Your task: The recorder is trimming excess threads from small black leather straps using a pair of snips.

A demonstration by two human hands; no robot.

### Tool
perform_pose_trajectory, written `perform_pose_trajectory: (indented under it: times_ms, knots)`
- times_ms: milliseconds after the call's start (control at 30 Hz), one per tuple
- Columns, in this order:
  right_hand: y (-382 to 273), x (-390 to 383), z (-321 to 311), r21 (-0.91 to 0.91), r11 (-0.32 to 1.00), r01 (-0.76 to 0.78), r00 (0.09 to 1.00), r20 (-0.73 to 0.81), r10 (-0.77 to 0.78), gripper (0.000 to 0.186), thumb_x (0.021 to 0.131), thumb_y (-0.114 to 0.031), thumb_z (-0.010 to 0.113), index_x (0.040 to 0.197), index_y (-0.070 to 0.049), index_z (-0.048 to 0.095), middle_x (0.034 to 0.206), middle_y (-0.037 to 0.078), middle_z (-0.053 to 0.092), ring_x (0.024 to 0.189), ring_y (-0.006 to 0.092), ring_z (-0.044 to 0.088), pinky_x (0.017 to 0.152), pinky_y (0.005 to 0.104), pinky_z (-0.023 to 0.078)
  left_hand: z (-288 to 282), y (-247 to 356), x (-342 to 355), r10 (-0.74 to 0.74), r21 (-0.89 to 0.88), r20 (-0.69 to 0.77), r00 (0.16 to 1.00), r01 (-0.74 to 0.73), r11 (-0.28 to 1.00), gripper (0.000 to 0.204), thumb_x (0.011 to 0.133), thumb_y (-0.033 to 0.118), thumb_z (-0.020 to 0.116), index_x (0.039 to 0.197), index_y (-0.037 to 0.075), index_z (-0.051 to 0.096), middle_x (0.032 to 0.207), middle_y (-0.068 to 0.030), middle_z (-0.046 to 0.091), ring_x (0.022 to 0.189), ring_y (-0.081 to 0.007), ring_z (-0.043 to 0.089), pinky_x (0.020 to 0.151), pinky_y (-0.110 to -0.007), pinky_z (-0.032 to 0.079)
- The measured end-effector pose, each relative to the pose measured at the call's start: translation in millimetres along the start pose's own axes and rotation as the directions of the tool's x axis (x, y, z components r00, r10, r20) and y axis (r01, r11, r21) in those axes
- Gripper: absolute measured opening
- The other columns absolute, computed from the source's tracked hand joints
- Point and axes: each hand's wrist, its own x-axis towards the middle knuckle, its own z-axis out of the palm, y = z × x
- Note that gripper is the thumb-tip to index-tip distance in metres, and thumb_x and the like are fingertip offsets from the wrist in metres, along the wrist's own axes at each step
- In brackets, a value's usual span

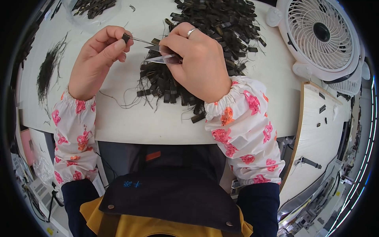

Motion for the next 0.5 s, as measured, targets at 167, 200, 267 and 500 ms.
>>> perform_pose_trajectory:
  times_ms: [167,200,267,500]
  knots:
    - [-2,-2,4,-0.017,1.0,-0.005,0.999,0.037,0.006,0.017,0.061,0.002,0.066,0.073,-0.008,0.061,0.077,0.003,0.056,0.059,0.0218,0.059,0.052,0.0315,0.047,7,-7,1,-0.039,-0.359,0.105,0.994,0.074,0.931,0.015,0.091,0.018,0.055,0.101,0.008,0.055,0.095,0.0001,0.057,0.078,-0.0069,0.048,0.075,-0.021,0.038]
    - [-5,-2,5,-0.08,0.996,0.034,0.998,0.048,-0.03,0.016,0.061,0.0,0.067,0.072,-0.008,0.06,0.077,0.003,0.055,0.058,0.0214,0.058,0.05,0.0314,0.047,9,-8,1,-0.04,-0.357,0.104,0.994,0.075,0.931,0.015,0.091,0.018,0.055,0.101,0.008,0.055,0.095,0.0001,0.057,0.078,-0.0069,0.048,0.075,-0.021,0.038]
    - [-10,-2,9,-0.14,0.987,0.072,0.996,0.061,-0.064,0.015,0.061,-0.001,0.067,0.072,-0.008,0.06,0.077,0.003,0.055,0.057,0.0211,0.058,0.049,0.0314,0.046,14,-10,1,-0.071,-0.415,0.0,0.998,0.064,0.908,0.013,0.092,0.017,0.053,0.102,0.009,0.053,0.094,-0.0004,0.056,0.076,-0.0058,0.049,0.071,-0.02,0.04]
    - [-3,2,4,-0.104,0.973,0.206,0.977,-0.025,-0.21,0.019,0.072,-0.021,0.07,0.085,-0.009,0.061,0.076,0.003,0.06,0.057,0.018,0.061,0.045,0.0279,0.046,24,-4,0,-0.123,-0.418,0.018,0.992,0.12,0.901,0.014,0.094,0.019,0.049,0.105,0.01,0.048,0.081,0.0004,0.058,0.065,-0.0051,0.051,0.06,-0.018,0.041]
